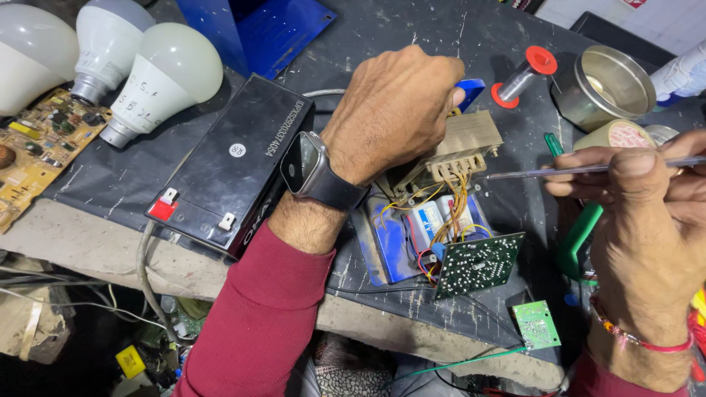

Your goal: The person uses a soldering iron to work on a small green circuit board, then switches to a screwdriver to adjust components inside a blue metal box containing a transformer and wires.

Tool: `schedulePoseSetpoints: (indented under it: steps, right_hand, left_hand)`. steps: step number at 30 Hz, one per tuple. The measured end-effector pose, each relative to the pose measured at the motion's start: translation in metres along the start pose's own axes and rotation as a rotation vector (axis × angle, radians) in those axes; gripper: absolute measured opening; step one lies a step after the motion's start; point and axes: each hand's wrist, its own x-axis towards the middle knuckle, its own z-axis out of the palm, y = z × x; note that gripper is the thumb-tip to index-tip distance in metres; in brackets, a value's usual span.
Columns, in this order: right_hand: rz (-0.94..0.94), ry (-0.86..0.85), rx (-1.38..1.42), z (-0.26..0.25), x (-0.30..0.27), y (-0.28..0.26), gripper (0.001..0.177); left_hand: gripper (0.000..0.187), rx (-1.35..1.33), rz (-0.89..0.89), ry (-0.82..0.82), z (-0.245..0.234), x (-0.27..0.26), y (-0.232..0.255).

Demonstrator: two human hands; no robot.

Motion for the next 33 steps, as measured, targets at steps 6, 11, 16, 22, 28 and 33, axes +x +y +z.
schedulePoseSetpoints:
  steps: [6, 11, 16, 22, 28, 33]
  right_hand:
    - [0.019, 0.013, 0.081, 0.007, 0.003, 0.0, 0.03]
    - [-0.025, -0.067, -0.092, 0.016, 0.007, -0.004, 0.036]
    - [-0.021, -0.125, -0.119, 0.025, 0.01, -0.013, 0.028]
    - [0.028, -0.132, 0.027, 0.025, 0.012, -0.013, 0.025]
    - [0.018, -0.146, 0.005, 0.025, 0.013, -0.016, 0.024]
    - [-0.027, -0.136, 0.042, 0.025, 0.012, -0.02, 0.025]
  left_hand:
    - [0.028, -0.015, 0.025, -0.033, -0.004, -0.001, 0.003]
    - [0.049, 0.018, -0.001, -0.168, -0.011, -0.004, 0.011]
    - [0.065, 0.132, -0.025, -0.196, -0.013, -0.006, 0.024]
    - [0.079, 0.126, -0.051, -0.246, -0.011, -0.004, 0.027]
    - [0.084, 0.124, -0.108, -0.355, -0.008, -0.002, 0.024]
    - [0.081, 0.064, -0.055, -0.34, -0.013, -0.004, 0.016]
